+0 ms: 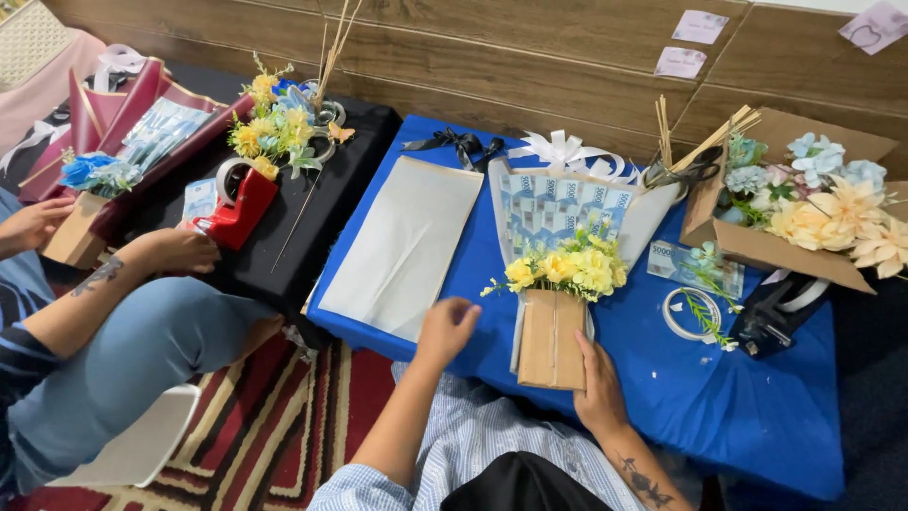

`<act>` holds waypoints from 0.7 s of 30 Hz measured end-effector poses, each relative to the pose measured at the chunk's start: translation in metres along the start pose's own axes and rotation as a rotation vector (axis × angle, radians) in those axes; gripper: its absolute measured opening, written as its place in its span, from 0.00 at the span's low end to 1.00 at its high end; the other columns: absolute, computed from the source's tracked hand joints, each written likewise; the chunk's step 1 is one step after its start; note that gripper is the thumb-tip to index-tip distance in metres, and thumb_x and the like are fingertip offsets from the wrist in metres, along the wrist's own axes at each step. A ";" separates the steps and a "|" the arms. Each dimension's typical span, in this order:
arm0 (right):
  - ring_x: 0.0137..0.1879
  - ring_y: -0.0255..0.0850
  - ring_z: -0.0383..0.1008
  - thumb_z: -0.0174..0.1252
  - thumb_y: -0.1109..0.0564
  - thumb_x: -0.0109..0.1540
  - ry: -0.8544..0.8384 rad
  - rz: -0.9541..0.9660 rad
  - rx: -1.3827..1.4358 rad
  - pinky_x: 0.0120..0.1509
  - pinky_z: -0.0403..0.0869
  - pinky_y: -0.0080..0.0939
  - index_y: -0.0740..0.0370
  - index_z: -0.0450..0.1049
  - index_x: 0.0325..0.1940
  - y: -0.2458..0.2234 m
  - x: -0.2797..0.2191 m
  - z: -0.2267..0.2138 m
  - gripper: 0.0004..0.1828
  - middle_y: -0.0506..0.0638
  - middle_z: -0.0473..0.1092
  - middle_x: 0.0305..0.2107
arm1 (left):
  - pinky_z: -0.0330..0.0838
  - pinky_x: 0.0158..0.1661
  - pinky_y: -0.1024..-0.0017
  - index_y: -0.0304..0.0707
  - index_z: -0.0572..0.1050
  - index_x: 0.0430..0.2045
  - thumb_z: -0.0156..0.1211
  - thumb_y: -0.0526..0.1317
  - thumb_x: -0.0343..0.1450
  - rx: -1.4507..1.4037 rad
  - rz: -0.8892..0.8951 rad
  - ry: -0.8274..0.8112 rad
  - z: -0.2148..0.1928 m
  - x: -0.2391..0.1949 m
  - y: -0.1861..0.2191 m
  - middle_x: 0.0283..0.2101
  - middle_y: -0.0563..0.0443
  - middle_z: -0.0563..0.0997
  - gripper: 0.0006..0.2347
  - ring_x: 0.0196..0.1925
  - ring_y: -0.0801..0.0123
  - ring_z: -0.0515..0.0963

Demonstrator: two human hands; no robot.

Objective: The person wraps a bouquet of yellow flowers and banknotes in white paper, securing it with tape. They adjust the wrapping and the bouquet base while seated at a table with crafting supplies.

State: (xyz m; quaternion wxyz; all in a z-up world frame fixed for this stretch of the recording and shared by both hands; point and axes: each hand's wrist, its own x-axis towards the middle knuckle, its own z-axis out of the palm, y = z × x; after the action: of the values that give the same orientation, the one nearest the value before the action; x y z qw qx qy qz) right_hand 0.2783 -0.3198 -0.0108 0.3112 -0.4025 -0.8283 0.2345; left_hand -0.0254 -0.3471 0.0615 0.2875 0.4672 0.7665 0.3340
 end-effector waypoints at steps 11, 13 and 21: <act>0.72 0.59 0.62 0.47 0.67 0.62 0.023 -0.074 0.095 0.74 0.66 0.57 0.61 0.49 0.78 0.012 -0.021 0.022 0.38 0.64 0.60 0.68 | 0.76 0.55 0.60 0.44 0.62 0.63 0.75 0.52 0.52 -0.745 -0.465 -0.433 0.067 -0.008 0.046 0.58 0.45 0.76 0.43 0.57 0.59 0.79; 0.71 0.61 0.62 0.51 0.64 0.62 -0.014 -0.064 0.076 0.72 0.67 0.58 0.61 0.47 0.79 0.020 -0.027 0.028 0.40 0.66 0.60 0.67 | 0.76 0.56 0.60 0.46 0.60 0.65 0.77 0.49 0.50 -0.827 -0.452 -0.416 0.073 -0.007 0.034 0.58 0.45 0.75 0.45 0.57 0.59 0.78; 0.83 0.51 0.31 0.73 0.67 0.48 -0.399 0.386 0.386 0.80 0.45 0.50 0.44 0.13 0.78 -0.018 -0.004 -0.022 0.80 0.57 0.24 0.79 | 0.78 0.49 0.54 0.50 0.67 0.56 0.76 0.37 0.56 -1.069 -0.422 -0.395 0.079 -0.017 0.017 0.52 0.44 0.79 0.33 0.51 0.55 0.81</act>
State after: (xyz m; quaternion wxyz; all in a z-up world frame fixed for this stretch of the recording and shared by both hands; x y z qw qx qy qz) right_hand 0.2867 -0.3300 0.0150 0.1634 -0.4316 -0.7218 0.5158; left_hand 0.0495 -0.3373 0.0281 0.6793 0.1491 0.5007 0.5154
